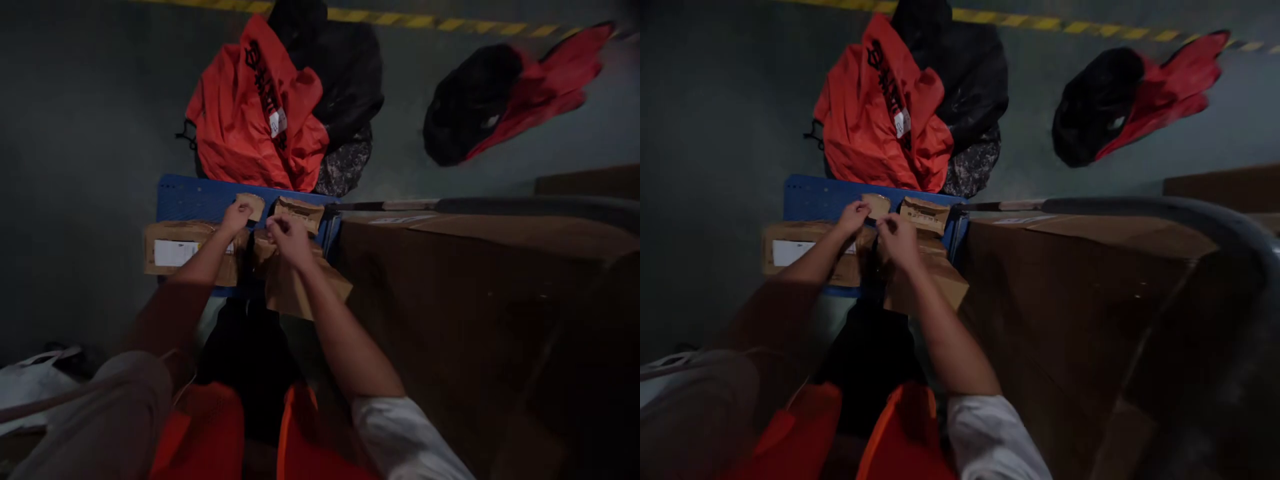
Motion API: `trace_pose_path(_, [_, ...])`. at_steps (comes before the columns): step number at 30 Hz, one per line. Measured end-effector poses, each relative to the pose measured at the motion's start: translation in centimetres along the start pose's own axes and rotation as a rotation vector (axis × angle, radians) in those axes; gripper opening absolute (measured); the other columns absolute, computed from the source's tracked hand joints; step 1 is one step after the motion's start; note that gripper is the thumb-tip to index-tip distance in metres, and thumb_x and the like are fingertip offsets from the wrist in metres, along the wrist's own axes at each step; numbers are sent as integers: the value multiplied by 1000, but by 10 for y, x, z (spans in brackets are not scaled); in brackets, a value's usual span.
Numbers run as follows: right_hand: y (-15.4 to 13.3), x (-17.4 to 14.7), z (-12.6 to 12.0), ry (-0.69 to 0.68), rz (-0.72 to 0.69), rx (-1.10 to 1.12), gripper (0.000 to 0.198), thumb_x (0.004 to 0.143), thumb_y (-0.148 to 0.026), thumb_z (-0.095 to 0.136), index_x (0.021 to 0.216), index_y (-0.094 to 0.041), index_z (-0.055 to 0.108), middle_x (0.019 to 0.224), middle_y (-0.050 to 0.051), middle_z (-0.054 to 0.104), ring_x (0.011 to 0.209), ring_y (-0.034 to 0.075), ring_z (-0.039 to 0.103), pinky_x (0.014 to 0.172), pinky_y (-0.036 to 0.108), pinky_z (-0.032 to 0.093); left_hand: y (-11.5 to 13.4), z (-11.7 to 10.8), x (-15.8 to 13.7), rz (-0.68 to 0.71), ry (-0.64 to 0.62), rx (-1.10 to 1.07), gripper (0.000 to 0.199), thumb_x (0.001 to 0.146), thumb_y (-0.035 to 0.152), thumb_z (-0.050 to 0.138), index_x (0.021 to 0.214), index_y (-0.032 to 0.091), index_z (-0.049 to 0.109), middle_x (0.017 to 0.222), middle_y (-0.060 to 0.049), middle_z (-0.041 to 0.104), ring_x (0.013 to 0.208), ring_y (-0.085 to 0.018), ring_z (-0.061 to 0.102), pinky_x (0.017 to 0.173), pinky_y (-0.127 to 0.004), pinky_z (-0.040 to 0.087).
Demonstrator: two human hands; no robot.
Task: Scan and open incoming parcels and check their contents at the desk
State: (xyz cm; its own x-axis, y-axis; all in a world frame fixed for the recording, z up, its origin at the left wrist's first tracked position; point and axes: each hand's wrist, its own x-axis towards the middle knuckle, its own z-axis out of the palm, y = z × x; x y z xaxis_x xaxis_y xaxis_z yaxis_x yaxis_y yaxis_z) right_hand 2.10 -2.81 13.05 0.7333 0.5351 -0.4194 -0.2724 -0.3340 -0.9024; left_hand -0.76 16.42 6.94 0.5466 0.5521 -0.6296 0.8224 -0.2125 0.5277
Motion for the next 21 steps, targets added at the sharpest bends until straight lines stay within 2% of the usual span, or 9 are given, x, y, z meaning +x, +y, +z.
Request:
trace_pose_path(3, [-52, -65, 42, -48, -107, 49, 19, 94, -28, 54, 99, -16, 67, 103, 9, 69, 92, 19, 63, 87, 32, 52, 18, 5, -32, -63, 79, -181, 12, 91, 22, 57, 99, 16, 65, 99, -9, 72, 83, -17, 69, 73, -26, 55])
trace_pose_path(6, [-98, -126, 65, -74, -191, -90, 12, 91, -21, 53, 97, -16, 63, 106, 12, 63, 101, 23, 58, 93, 36, 49, 30, -7, -70, -91, 137, -310, 12, 94, 20, 53, 99, 15, 63, 96, -7, 71, 72, -12, 66, 65, -23, 51])
trace_pose_path(10, [-134, -175, 57, -325, -486, -74, 6, 92, -22, 55, 90, -19, 60, 99, 8, 62, 98, 22, 56, 91, 34, 48, 40, -34, -121, -120, 191, -404, 11, 98, 17, 49, 96, 13, 59, 94, -7, 68, 67, -8, 59, 63, -20, 48])
trace_pose_path(14, [-162, -199, 53, -211, -428, -167, 11, 92, -25, 55, 93, -17, 62, 104, 12, 61, 102, 24, 56, 97, 39, 47, 58, -45, -163, -118, 131, -450, 11, 100, 18, 52, 94, 12, 59, 87, -3, 66, 63, -9, 57, 59, -21, 46])
trace_pose_path(15, [-170, -206, 52, -249, -428, -163, 12, 92, -26, 56, 94, -16, 63, 105, 12, 62, 101, 24, 56, 95, 39, 48, 64, -49, -172, -100, 99, -454, 10, 100, 20, 54, 95, 12, 59, 85, -3, 66, 63, -9, 58, 59, -22, 46])
trace_pose_path(18, [-186, -234, 26, -613, -522, -19, 23, 97, -37, 55, 91, -18, 68, 98, 7, 68, 91, 20, 63, 86, 32, 53, 76, -74, -204, -21, -15, -432, 16, 100, 26, 56, 94, 12, 60, 80, -1, 65, 64, -8, 59, 65, -22, 47])
trace_pose_path(19, [-184, -244, 6, -629, -532, -12, 27, 98, -41, 54, 91, -20, 69, 96, 5, 71, 89, 19, 65, 84, 31, 54, 76, -89, -215, 13, -47, -416, 18, 99, 29, 57, 93, 12, 61, 78, -1, 65, 65, -8, 58, 67, -23, 47])
trace_pose_path(20, [-177, -254, -21, -554, -522, -42, 30, 97, -46, 55, 93, -21, 71, 97, 5, 73, 90, 20, 67, 86, 32, 54, 76, -108, -228, 53, -79, -402, 21, 99, 31, 57, 93, 12, 61, 76, -1, 65, 66, -7, 58, 70, -23, 47])
trace_pose_path(21, [-164, -264, -52, -290, -477, -137, 32, 96, -49, 57, 99, -21, 72, 102, 7, 74, 95, 22, 68, 90, 35, 54, 74, -129, -243, 103, -101, -394, 22, 96, 34, 60, 92, 13, 62, 76, -1, 66, 68, -8, 58, 71, -24, 47])
